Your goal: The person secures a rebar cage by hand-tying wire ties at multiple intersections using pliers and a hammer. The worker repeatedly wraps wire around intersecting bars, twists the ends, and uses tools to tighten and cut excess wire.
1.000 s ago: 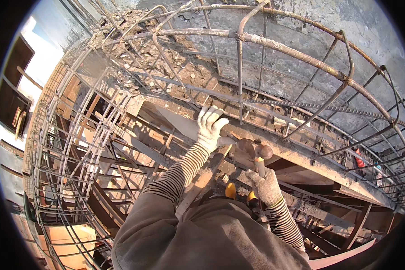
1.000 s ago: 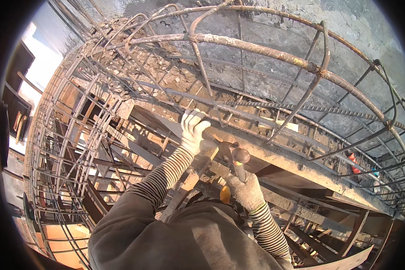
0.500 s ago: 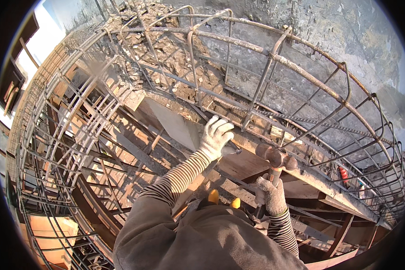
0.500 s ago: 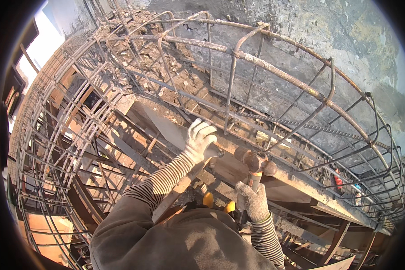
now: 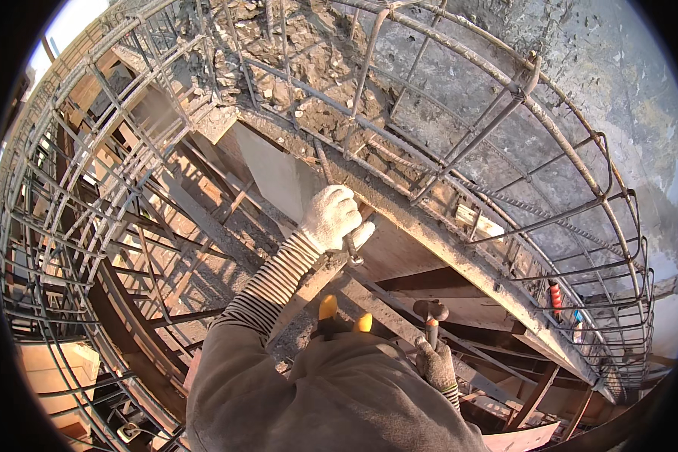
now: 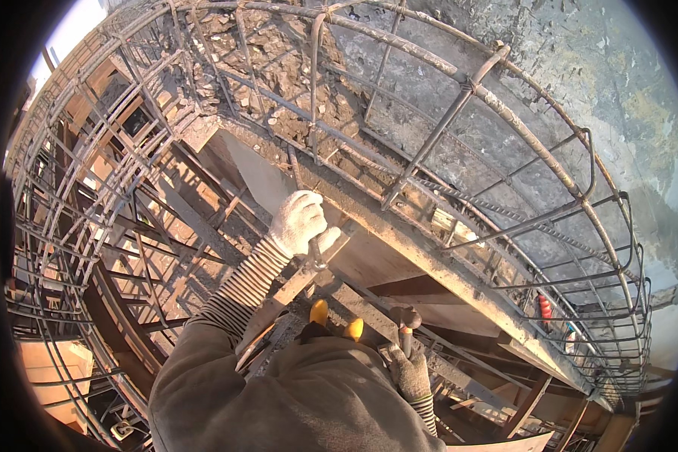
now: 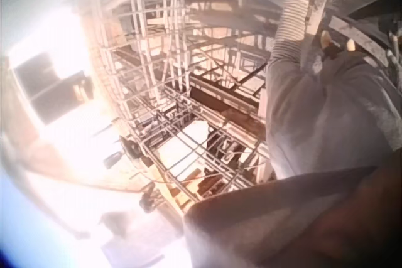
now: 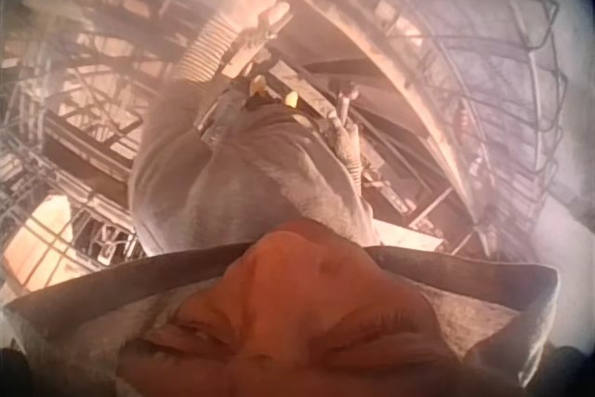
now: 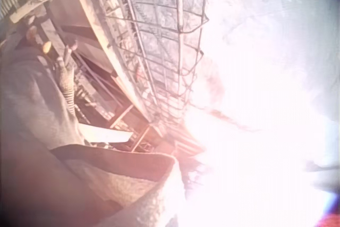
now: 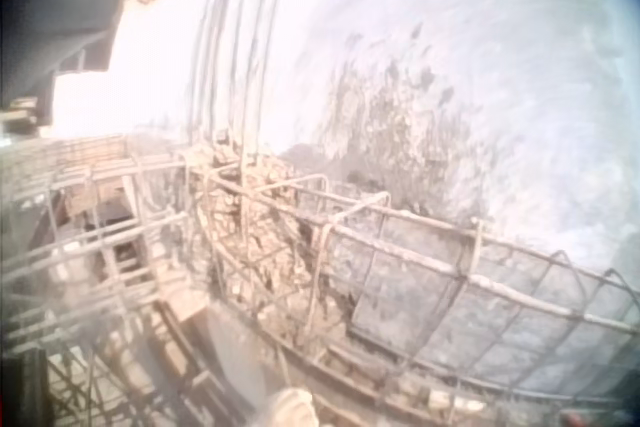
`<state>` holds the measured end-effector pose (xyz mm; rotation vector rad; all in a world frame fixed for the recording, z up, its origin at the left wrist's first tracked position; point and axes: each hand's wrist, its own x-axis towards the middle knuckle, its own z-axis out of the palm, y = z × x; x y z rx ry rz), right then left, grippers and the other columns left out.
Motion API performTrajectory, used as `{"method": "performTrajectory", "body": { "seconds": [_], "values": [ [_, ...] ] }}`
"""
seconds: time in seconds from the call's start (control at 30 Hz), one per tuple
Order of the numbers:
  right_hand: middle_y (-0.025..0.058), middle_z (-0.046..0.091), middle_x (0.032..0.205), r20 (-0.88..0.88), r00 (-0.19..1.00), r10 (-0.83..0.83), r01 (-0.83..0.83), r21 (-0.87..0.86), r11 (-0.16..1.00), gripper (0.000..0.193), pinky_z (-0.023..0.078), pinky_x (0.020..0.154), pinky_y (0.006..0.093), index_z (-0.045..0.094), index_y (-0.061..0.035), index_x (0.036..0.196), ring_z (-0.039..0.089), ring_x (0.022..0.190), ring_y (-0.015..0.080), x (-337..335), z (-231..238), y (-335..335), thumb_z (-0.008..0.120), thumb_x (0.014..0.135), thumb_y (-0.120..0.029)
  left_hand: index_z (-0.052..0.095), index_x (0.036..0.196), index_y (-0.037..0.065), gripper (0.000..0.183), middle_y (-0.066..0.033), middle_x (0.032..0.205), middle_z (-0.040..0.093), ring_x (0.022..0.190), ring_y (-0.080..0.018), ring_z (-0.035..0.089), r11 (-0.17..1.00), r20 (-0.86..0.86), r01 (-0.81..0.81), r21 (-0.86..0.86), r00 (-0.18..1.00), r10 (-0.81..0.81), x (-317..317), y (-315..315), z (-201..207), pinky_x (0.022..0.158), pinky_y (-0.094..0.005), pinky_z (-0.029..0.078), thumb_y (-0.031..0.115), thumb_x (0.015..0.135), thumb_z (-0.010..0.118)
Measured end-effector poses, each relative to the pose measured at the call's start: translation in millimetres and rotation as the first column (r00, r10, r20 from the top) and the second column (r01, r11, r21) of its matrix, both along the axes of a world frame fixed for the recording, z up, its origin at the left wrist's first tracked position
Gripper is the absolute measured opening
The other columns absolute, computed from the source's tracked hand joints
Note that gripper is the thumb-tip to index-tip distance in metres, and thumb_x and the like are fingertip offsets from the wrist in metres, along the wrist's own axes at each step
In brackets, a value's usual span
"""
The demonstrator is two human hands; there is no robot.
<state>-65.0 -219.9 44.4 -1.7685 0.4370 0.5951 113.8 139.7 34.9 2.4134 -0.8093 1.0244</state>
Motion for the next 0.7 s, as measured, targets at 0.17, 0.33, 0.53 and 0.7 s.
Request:
{"method": "performTrajectory", "body": {
  "seconds": [0.17, 0.33, 0.53, 0.7],
  "values": [
    [0.003, 0.06, 0.07, -0.094, 0.991, 0.091, -0.11, -0.219, 0.969, 0.039, 0.044, 0.06, 0.0316, 0.07, 0.0021, 0.1, 0.055, 0.064, 0.0124, -5, -14, -15, 0.064, 0.099, -0.036, 0.059, 0.071, 0.006, 0.023, -0.0107, 0.083, 0.062, 0.108, -0.0378, 0.063, 0.864, 0.064, -0.163, -0.476, 0.974, 0.218, -12, -31, -34, 0.105, -0.0526, 0.048, 0.016, 0.064, 0.079],
    [0.0118, 0.068, 0.077, 0.0, 0.989, 0.147, -0.139, -0.325, 0.935, 0.045, 0.049, 0.071, 0.0374, 0.069, 0.0066, 0.104, 0.063, 0.073, 0.0204, -5, -34, -32, 0.065, 0.097, -0.038, 0.06, 0.068, 0.005, 0.029, -0.0121, 0.083, 0.062, 0.099, -0.038, 0.064, 0.976, 0.11, 0.016, -0.219, 0.994, 0.009, -13, 12, -12, 0.102, -0.0533, 0.052, 0.019, 0.052, 0.079],
    [0.0212, 0.071, 0.082, -0.064, 0.971, 0.229, -0.237, -0.364, 0.901, 0.053, 0.051, 0.077, 0.0426, 0.069, 0.0091, 0.1, 0.069, 0.081, 0.0304, 0, -56, -47, 0.063, 0.096, -0.044, 0.056, 0.072, 0.002, 0.024, -0.0118, 0.084, 0.062, 0.094, -0.0326, 0.066, 0.835, 0.073, -0.077, -0.544, 0.988, 0.139, -26, -6, -27, 0.113, -0.058, 0.043, 0.019, 0.084, 0.069],
    [0.0061, 0.068, 0.083, -0.188, 0.952, 0.242, -0.293, -0.332, 0.897, 0.043, 0.049, 0.075, 0.0329, 0.069, 0.0037, 0.104, 0.06, 0.08, 0.0128, 14, -41, -27, 0.062, 0.099, -0.039, 0.055, 0.069, 0.0, 0.017, -0.0138, 0.074, 0.054, 0.081, -0.0368, 0.062, 0.822, 0.165, -0.059, -0.567, 0.969, 0.183, -19, -19, 4, 0.085, -0.0529, 0.055, 0.011, 0.075, 0.068]
  ]
}}
